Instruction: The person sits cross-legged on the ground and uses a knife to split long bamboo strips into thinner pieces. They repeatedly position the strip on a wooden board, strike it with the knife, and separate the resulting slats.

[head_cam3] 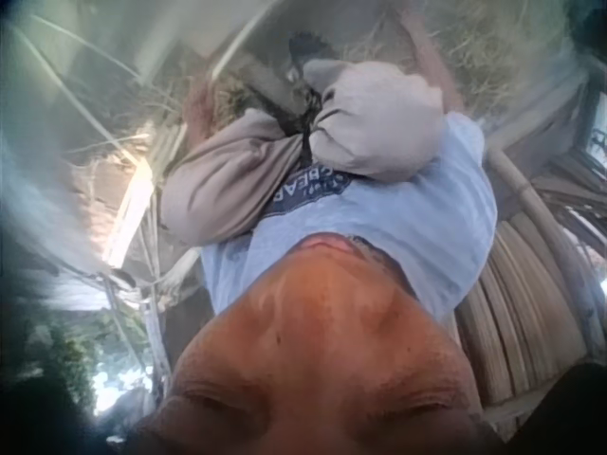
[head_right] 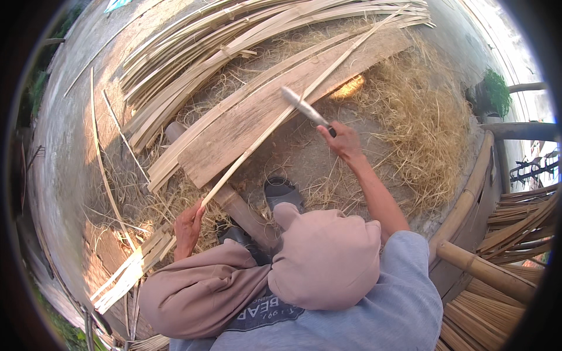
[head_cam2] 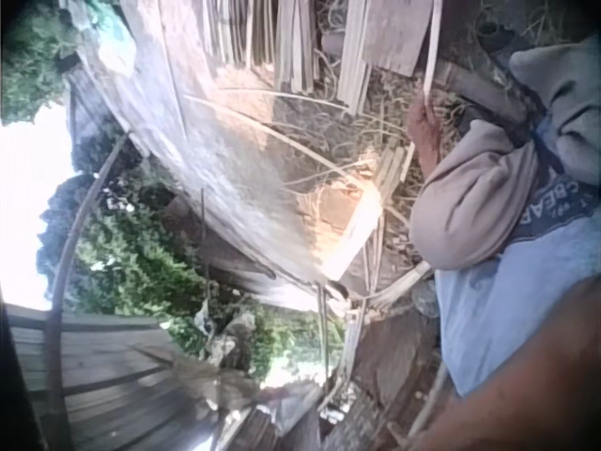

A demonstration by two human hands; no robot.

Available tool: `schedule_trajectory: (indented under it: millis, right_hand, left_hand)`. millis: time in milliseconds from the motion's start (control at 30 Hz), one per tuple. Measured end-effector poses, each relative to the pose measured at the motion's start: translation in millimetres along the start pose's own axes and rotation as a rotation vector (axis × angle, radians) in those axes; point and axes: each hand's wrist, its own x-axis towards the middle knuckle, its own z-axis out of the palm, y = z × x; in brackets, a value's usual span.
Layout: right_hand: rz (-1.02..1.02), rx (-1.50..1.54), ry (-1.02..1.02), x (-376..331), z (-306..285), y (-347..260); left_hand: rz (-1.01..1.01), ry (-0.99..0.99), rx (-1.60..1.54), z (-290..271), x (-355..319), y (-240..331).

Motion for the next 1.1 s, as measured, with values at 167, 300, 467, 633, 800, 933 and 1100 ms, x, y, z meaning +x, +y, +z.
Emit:
schedule_trajectory:
  millis: [167,300,467,633,800,933,1100]
  right_hand:
    - [0.415,0.048,0.234,51,-47,72]
    - [0.234,0.326,-0.017,5,36,-48]
    - [-0.164,0.195,-0.243,-79,52,-110]
    - [-0.295,-0.036,-0.144,-20,21,-49]
    - [0.289,0.080,0.027,14,-28,46]
    - [0.086,0.140,-0.118,-6,2,-31]
    - [-0.200,0.056,-0.188,-17,12,-40]
  left_hand:
    - [0.108,0.082,-0.079,-15,-30,-35]
    - [0.199,0.141,-0.194,39,18,26]
    - [0.049,0.029,-0.047,53,43,35]
    - [0.199,0.172,-0.050,51,64,53]
    - [0.065,0.064,-0.084,24,30,23]
    - [0.089,0.095,0.038,41,32,42]
    - [0.091,0.069,-0.010,2,-13,-17]
